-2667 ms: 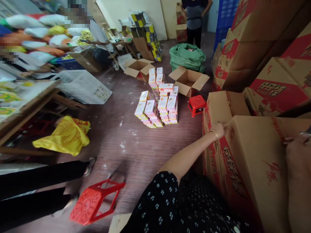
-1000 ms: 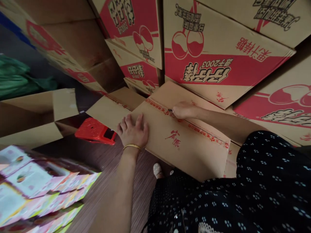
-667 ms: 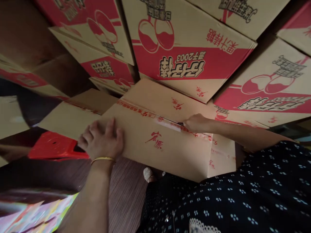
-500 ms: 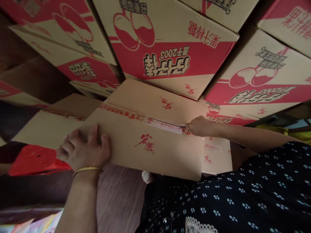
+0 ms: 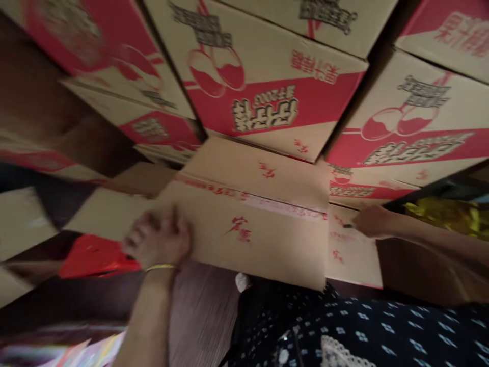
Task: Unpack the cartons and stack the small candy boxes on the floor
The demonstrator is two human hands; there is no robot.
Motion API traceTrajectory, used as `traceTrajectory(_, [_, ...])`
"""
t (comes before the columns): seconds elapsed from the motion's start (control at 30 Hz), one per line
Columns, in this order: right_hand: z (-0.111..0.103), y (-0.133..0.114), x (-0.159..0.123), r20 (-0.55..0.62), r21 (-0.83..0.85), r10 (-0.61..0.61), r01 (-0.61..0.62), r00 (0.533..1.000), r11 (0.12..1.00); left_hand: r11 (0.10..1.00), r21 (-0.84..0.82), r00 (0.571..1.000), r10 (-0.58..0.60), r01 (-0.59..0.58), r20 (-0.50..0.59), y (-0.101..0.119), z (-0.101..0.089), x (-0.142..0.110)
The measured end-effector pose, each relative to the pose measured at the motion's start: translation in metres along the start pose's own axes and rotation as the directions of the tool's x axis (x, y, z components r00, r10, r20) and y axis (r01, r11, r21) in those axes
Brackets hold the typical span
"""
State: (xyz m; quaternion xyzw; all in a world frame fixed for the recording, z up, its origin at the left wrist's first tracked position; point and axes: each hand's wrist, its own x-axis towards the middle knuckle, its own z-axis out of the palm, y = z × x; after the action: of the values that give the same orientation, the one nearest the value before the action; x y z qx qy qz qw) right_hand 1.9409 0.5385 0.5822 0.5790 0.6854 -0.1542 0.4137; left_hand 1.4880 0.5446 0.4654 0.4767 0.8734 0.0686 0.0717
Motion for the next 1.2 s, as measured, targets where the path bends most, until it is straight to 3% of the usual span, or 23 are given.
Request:
traceTrajectory(0.03, [-0.001, 0.005, 0.001, -0.015, 0.045, 0.033, -0.032, 0.999, 0.998, 1.000, 0.011, 1.000, 0.027, -0.027, -0.001, 0.002, -0.001, -0.001])
traceTrajectory(0.1, [-0.009, 0.006, 0.010, -0.168, 0.179, 0.086, -0.055, 0.982, 0.982, 0.996, 0.025, 0.996, 0.081, -0.081, -0.030, 0.005, -0.002, 0.001])
traceTrajectory(0.17, [-0.023, -0.014, 0.025, -0.304, 0.317, 0.103, -0.001, 0.947, 0.948, 0.996, 0.041, 0.996, 0.083, -0.081, -0.042, 0.007, -0.005, 0.011])
traceTrajectory(0.27, [-0.057, -0.074, 0.048, -0.367, 0.327, -0.107, 0.235, 0.924, 0.915, 1.000, 0.004, 1.000, -0.002, 0.002, -0.030, 0.016, -0.012, 0.032])
traceTrajectory(0.37, [-0.106, -0.144, 0.072, -0.480, 0.169, -0.326, 0.450, 0.815, 0.877, 0.993, -0.078, 0.996, -0.088, 0.086, -0.029, 0.028, -0.016, 0.049])
traceTrajectory(0.53, [-0.192, -0.236, 0.116, -0.539, 0.071, -0.386, 0.497, 0.749, 0.865, 0.990, -0.116, 0.989, -0.094, 0.081, -0.117, 0.037, -0.010, 0.054])
traceTrajectory(0.63, [-0.224, -0.270, 0.141, -0.537, 0.075, -0.402, 0.517, 0.742, 0.853, 0.982, -0.170, 0.988, -0.099, 0.078, -0.120, 0.033, -0.009, 0.054])
traceTrajectory(0.8, [-0.240, -0.294, 0.169, -0.525, 0.053, -0.430, 0.533, 0.734, 0.845, 0.958, -0.256, 0.980, -0.164, 0.131, -0.114, 0.029, -0.013, 0.064])
traceTrajectory(1.0, [-0.246, -0.305, 0.176, -0.500, -0.016, -0.512, 0.583, 0.699, 0.812, 0.938, -0.268, 0.966, -0.247, 0.220, -0.072, 0.031, -0.015, 0.075])
traceTrajectory(1.2, [-0.257, -0.303, 0.178, -0.429, -0.024, -0.536, 0.584, 0.727, 0.811, 0.933, -0.275, 0.963, -0.260, 0.232, -0.071, 0.029, -0.014, 0.080])
